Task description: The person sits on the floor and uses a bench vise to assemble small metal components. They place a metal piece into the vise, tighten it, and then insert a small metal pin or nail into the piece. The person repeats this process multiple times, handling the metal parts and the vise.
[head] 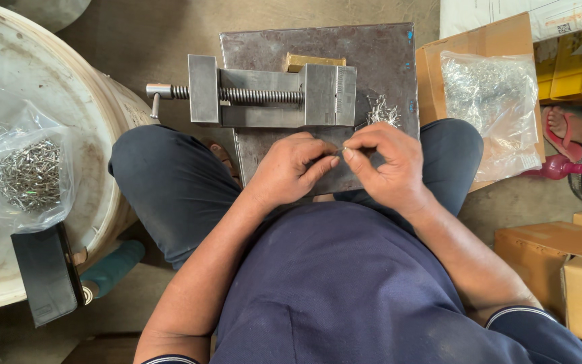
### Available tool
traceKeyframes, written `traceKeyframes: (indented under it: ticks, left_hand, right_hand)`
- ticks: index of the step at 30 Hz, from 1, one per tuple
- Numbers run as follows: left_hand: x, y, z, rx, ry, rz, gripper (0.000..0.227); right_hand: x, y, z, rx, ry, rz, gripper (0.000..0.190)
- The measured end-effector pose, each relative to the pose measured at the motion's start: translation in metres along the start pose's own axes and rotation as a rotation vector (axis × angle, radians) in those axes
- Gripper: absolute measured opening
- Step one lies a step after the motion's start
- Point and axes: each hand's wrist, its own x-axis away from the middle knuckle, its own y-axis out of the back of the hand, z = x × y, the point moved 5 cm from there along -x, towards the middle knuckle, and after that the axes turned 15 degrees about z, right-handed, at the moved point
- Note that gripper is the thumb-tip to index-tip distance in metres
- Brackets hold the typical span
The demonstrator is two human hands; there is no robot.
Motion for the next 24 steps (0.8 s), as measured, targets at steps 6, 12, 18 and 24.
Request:
traceKeyframes:
  ticks: [6, 12, 18, 24]
  left_hand:
    - [-0.002, 0.001, 0.0, 0.002, 0.008, 0.008, 0.022]
    - [0.0, 0.0, 0.002, -0.006, 0.012, 0.014, 0.021]
    - [-0.001, 0.001, 0.001, -0.018, -0.001, 0.008, 0.021]
    - [-0.001, 0.002, 0.003, -0.044, 0.0, -0.003, 0.02]
  right_hand:
    - [-0.025, 0.019, 0.007, 0.092, 0.029, -0.019, 0.008]
    - [-0.039, 0.017, 0.005, 0.109, 0.023, 0.004, 0.009]
    - [-0.04, 0.016, 0.006, 0.135, 0.019, 0.024, 0.01]
    - [-0.02, 0.022, -0.01, 0.108, -0.018, -0.012, 0.011]
